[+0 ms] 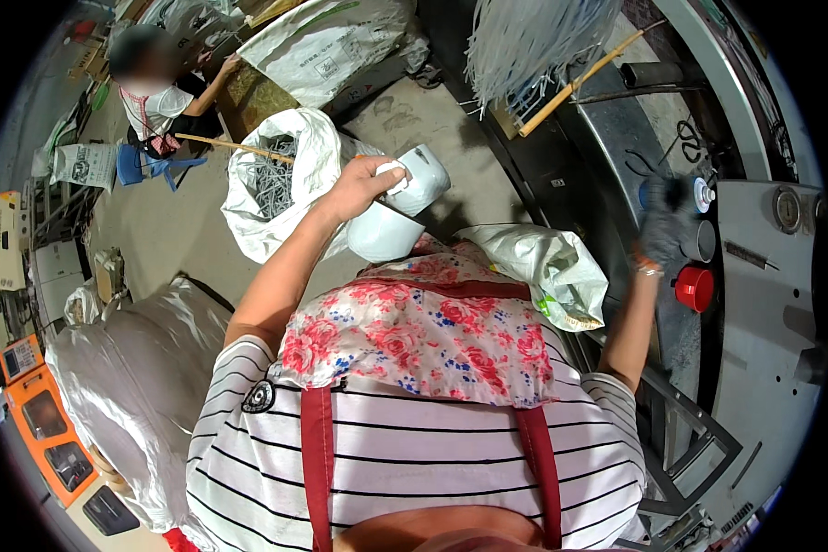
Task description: The person walks through a cluttered workshop and retrieves white ceramic mugs from a large sack. They spray the mugs with a cleaning solution and wipe them with a cloth, handling them one by one. The person then stacks the cleaned mugs on a metal table.
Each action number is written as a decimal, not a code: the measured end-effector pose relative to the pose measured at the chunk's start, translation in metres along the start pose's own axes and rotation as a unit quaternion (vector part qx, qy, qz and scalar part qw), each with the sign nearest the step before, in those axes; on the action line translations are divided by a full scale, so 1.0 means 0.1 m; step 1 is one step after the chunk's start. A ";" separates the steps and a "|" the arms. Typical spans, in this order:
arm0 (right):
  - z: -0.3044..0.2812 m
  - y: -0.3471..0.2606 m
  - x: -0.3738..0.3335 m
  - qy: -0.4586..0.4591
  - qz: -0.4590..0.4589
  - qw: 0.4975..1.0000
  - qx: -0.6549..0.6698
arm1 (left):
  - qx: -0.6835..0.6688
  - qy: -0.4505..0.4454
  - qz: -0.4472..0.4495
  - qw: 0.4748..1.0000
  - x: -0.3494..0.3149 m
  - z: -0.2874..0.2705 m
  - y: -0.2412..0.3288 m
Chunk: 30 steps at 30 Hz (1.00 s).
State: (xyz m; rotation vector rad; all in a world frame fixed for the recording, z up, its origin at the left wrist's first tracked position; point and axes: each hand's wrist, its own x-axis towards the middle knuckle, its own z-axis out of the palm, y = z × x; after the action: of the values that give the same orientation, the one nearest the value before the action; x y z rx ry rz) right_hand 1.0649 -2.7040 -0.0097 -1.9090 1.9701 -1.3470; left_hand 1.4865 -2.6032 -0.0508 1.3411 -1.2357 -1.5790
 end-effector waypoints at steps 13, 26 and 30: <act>1.41 -1.99 -1.03 -0.266 -0.437 0.852 0.113 | -0.046 -0.078 0.029 0.995 -0.25 -0.32 0.20; 1.52 -1.97 -1.24 -0.532 -0.241 0.720 0.375 | 0.015 -0.187 -0.077 0.979 -0.59 -0.71 0.02; 1.60 -1.95 -1.65 -0.586 -0.166 0.736 0.297 | 0.084 -0.186 -0.098 0.974 -0.65 -0.71 -0.10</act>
State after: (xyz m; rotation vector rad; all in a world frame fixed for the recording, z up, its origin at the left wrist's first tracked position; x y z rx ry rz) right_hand 1.3470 -2.6144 -0.0675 -1.9439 0.5154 -0.3759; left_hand 1.5695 -2.5545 -0.0413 1.3444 -1.5271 -1.9672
